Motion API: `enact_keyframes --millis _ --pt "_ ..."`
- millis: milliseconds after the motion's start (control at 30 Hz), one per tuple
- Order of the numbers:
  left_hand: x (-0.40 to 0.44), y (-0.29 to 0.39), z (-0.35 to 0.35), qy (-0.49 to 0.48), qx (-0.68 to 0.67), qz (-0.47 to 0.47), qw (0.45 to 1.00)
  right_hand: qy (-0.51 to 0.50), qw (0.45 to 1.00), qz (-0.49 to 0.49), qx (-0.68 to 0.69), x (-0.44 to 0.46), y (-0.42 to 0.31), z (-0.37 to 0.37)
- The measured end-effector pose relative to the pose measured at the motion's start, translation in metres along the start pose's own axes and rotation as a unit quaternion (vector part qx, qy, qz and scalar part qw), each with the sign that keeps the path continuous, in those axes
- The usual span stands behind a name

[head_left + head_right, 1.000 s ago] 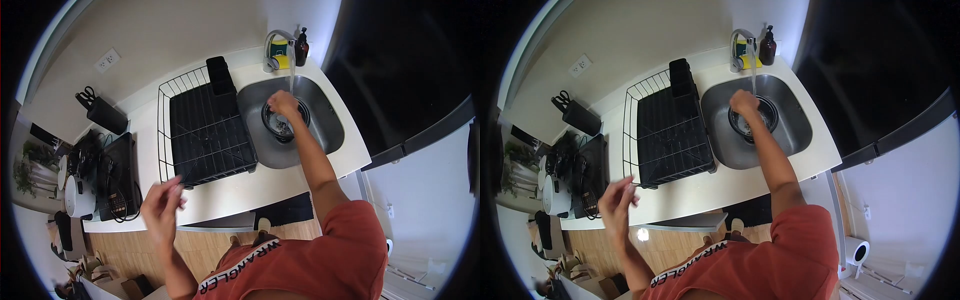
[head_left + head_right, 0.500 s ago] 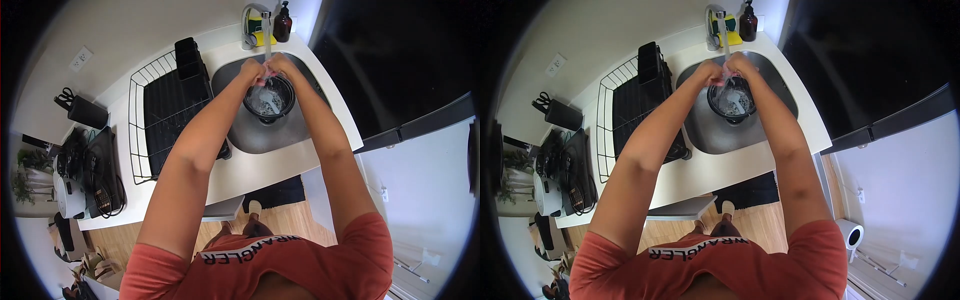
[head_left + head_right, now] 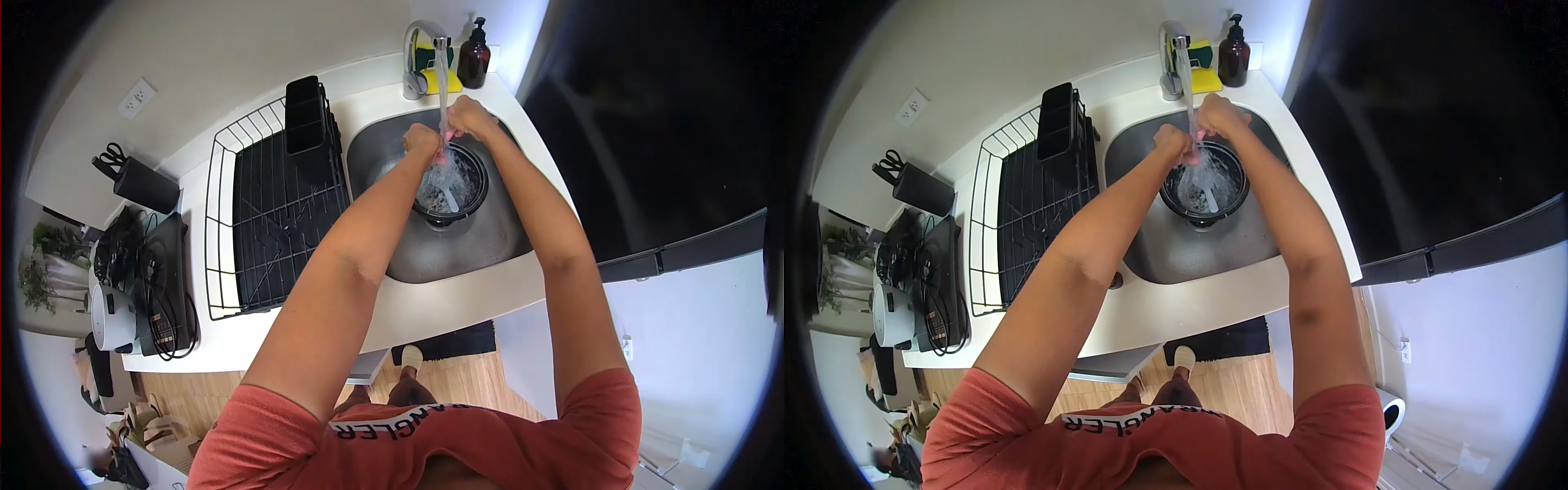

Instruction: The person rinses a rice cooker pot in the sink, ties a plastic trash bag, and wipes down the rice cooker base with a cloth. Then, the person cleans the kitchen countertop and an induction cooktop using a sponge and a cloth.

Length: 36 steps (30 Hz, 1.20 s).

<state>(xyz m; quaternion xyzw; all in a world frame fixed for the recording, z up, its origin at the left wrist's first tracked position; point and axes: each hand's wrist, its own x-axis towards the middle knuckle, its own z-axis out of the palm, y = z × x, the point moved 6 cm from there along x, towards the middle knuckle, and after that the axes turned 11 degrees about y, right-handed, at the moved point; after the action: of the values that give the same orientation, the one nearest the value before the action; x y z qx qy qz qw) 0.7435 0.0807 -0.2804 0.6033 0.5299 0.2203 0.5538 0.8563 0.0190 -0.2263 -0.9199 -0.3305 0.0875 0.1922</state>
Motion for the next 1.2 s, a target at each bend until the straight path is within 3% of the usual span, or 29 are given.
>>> enact_keyframes --millis 67,167,200,267,300,367,400,467,500,567,667,700,733,767,800,867,900,967,1000,1033,1067,1133,1167,1200 --pt "0.006 -0.005 0.003 0.008 -0.001 0.014 1.0 -0.049 0.983 -0.095 0.152 0.021 -0.007 0.02" --pt "0.009 -0.006 0.01 -0.031 -0.046 -0.01 0.998 -0.047 0.966 -0.146 0.21 0.02 -0.024 0.003" --pt "0.022 -0.01 0.018 -0.049 -0.023 0.037 0.998 -0.052 0.965 -0.145 0.21 0.022 -0.027 -0.002" --pt "0.008 0.0 0.012 -0.048 -0.004 0.095 0.994 0.073 0.969 -0.197 0.129 0.034 -0.035 -0.023" --pt "0.012 -0.004 0.013 -0.046 -0.005 0.093 0.995 0.071 0.969 -0.199 0.129 0.043 -0.036 -0.019" --pt "0.025 -0.013 0.016 -0.032 0.046 0.094 0.994 0.181 0.933 -0.246 0.188 0.059 -0.036 -0.024" --pt "0.019 -0.009 0.011 -0.029 0.043 0.093 0.994 0.198 0.912 -0.314 0.176 0.062 -0.039 -0.021" --pt "-0.006 0.01 -0.003 -0.016 0.267 0.15 0.952 0.217 0.904 -0.339 0.144 0.081 -0.031 -0.009" --pt "-0.009 0.014 -0.007 -0.015 0.269 0.147 0.952 0.234 0.896 -0.361 0.11 0.083 -0.031 -0.004" --pt "-0.015 0.03 -0.013 0.022 0.412 0.264 0.872 0.217 0.881 -0.388 0.165 0.051 -0.037 -0.016" --pt "-0.024 0.039 -0.023 -0.036 0.416 0.251 0.873 0.186 0.884 -0.398 0.159 0.041 -0.036 -0.008" --pt "-0.01 0.03 -0.019 -0.036 0.416 0.251 0.873 0.236 0.86 -0.448 0.068 0.031 -0.038 -0.003" --pt "0.01 0.012 0.003 -0.118 0.511 0.32 0.789 0.282 0.823 -0.492 -0.023 0.022 -0.042 0.0" --pt "0.009 0.006 0.008 -0.157 0.556 0.349 0.738 0.282 0.823 -0.493 -0.023 0.019 -0.042 -0.001" --pt "0.007 0.0 0.013 -0.194 0.592 0.381 0.683 0.253 0.849 -0.461 -0.058 0.023 -0.04 0.0" --pt "-0.017 0.025 -0.019 -0.018 0.482 0.307 0.82 0.222 0.873 -0.426 -0.091 0.014 -0.04 -0.007" --pt "-0.025 0.033 -0.025 -0.019 0.482 0.308 0.82 0.212 0.874 -0.409 -0.154 0.002 -0.041 -0.015" --pt "-0.033 0.029 -0.037 -0.114 0.434 0.165 0.878 0.204 0.87 -0.39 -0.222 -0.014 -0.034 -0.023" --pt "-0.028 0.023 -0.035 -0.113 0.431 0.169 0.879 0.05 0.964 -0.259 0.041 -0.01 -0.01 -0.016" --pt "-0.019 0.016 -0.025 -0.109 0.497 0.267 0.818 -0.108 0.943 -0.1 0.3 -0.014 0.007 0.002" --pt "-0.018 0.018 -0.018 -0.101 0.555 0.36 0.743 -0.071 0.986 -0.153 0.009 -0.032 0.017 0.018" --pt "-0.044 0.025 -0.028 -0.136 0.55 0.326 0.757 -0.1 0.946 -0.208 -0.227 -0.045 0.051 0.074" --pt "-0.055 0.024 -0.031 -0.177 0.544 0.285 0.769 -0.173 0.944 -0.225 -0.171 -0.046 0.068 0.096" --pt "-0.054 0.02 -0.032 -0.151 0.472 0.251 0.832 -0.17 0.942 -0.229 -0.175 -0.07 0.051 0.083"
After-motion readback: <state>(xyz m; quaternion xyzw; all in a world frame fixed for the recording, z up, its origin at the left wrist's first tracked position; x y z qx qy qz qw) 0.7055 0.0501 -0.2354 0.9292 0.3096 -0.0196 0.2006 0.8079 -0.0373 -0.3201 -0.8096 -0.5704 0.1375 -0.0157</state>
